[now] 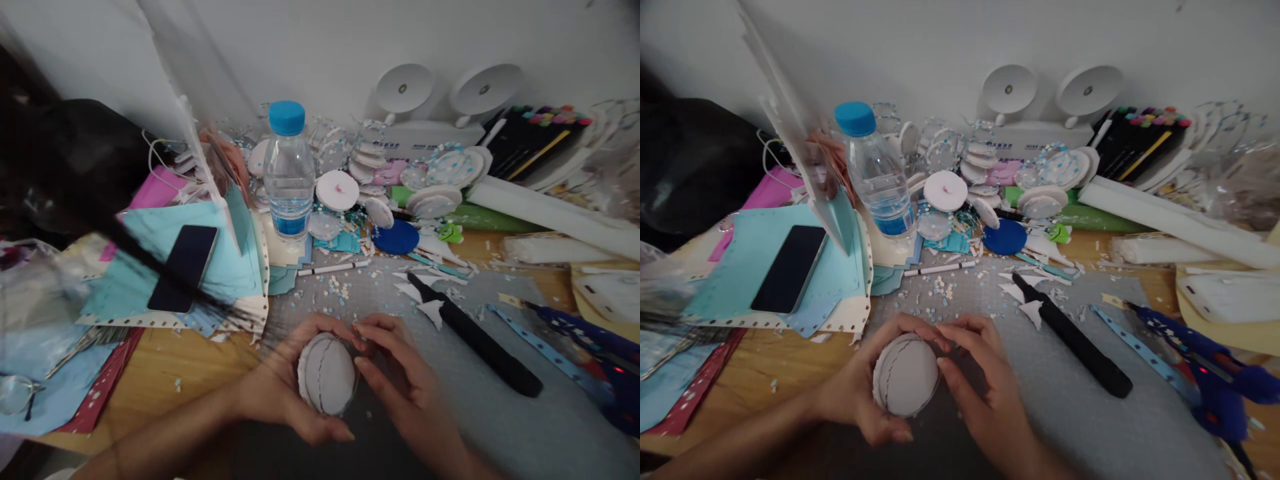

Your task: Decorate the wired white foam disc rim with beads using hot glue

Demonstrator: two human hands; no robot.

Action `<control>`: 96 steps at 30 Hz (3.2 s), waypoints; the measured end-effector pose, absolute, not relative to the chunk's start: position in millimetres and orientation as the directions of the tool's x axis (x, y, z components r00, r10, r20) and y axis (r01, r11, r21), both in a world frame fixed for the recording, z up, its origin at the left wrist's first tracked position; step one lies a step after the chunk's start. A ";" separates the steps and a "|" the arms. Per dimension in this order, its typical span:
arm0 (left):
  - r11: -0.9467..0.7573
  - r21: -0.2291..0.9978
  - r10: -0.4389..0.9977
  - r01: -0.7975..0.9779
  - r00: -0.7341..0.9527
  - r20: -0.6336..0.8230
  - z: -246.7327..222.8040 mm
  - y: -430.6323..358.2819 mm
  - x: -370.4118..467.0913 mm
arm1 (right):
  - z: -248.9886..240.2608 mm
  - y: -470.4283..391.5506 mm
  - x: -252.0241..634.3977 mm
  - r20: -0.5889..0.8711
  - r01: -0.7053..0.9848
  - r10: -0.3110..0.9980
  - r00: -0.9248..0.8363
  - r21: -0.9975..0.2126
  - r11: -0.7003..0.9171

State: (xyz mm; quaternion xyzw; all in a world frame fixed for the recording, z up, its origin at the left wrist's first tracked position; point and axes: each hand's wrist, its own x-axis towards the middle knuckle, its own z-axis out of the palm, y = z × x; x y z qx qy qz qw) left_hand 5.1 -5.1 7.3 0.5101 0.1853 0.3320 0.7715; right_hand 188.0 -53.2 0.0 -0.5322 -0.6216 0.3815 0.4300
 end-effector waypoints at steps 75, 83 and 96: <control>0.493 0.829 0.652 -0.265 0.743 -0.151 13.0 0.5 4.2 | 6.9 -56.5 191.8 0.421 0.411 0.770 -0.479 -0.668 0.621; 0.495 0.844 0.632 -0.205 0.751 -0.188 14.7 0.4 2.0 | 6.8 -57.2 189.7 0.444 0.439 0.749 -0.492 -0.616 0.654; 0.510 0.823 0.639 -0.248 0.750 -0.171 14.2 1.4 1.7 | 15.5 -55.4 191.4 0.502 0.487 0.768 -0.397 -0.594 0.640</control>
